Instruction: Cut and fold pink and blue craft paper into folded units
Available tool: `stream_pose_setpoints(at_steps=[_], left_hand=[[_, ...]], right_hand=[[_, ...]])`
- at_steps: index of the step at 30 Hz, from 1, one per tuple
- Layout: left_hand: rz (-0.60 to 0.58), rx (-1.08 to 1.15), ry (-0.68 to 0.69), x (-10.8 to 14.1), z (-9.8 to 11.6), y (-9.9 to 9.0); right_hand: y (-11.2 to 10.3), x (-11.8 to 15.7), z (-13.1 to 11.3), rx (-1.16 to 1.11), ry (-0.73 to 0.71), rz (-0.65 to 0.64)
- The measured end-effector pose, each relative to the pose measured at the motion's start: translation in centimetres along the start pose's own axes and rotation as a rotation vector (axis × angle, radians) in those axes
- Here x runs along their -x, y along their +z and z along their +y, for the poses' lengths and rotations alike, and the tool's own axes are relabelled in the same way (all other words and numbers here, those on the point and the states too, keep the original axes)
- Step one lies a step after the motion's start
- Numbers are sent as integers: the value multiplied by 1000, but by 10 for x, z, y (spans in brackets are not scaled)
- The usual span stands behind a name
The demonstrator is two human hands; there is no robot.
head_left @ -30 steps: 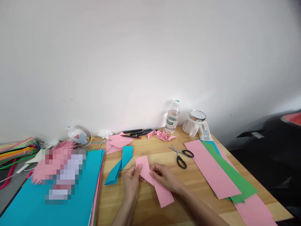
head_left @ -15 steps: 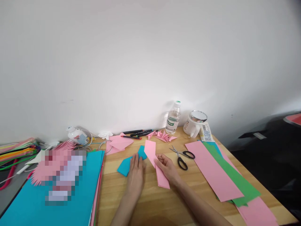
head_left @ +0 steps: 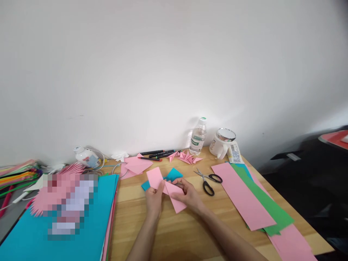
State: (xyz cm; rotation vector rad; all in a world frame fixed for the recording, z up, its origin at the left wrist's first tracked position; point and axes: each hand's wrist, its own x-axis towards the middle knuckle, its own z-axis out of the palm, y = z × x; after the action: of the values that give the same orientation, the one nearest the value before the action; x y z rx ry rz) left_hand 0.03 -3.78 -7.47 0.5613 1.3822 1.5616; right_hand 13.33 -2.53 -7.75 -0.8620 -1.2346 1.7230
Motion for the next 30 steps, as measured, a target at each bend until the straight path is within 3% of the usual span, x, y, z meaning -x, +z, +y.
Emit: stream_pose_setpoints(at_steps=[10, 21, 23, 26, 28, 30], left_hand=[[-97, 122, -106, 3, 3, -1], [-101, 244, -116, 6, 15, 4], [-100, 244, -109, 5, 14, 3], [-121, 236, -94, 7, 14, 4], [-184, 245, -77, 8, 15, 5], [-286, 275, -76, 10, 16, 6]], right_hand=[[-2, 0, 8, -49, -57, 77], [0, 7, 0, 192, -246, 274], [0, 9, 0, 256, -352, 309], [-2, 12, -2, 420, -662, 321], [-4, 13, -4, 547, -853, 313], [-6, 14, -6, 670, -956, 306]])
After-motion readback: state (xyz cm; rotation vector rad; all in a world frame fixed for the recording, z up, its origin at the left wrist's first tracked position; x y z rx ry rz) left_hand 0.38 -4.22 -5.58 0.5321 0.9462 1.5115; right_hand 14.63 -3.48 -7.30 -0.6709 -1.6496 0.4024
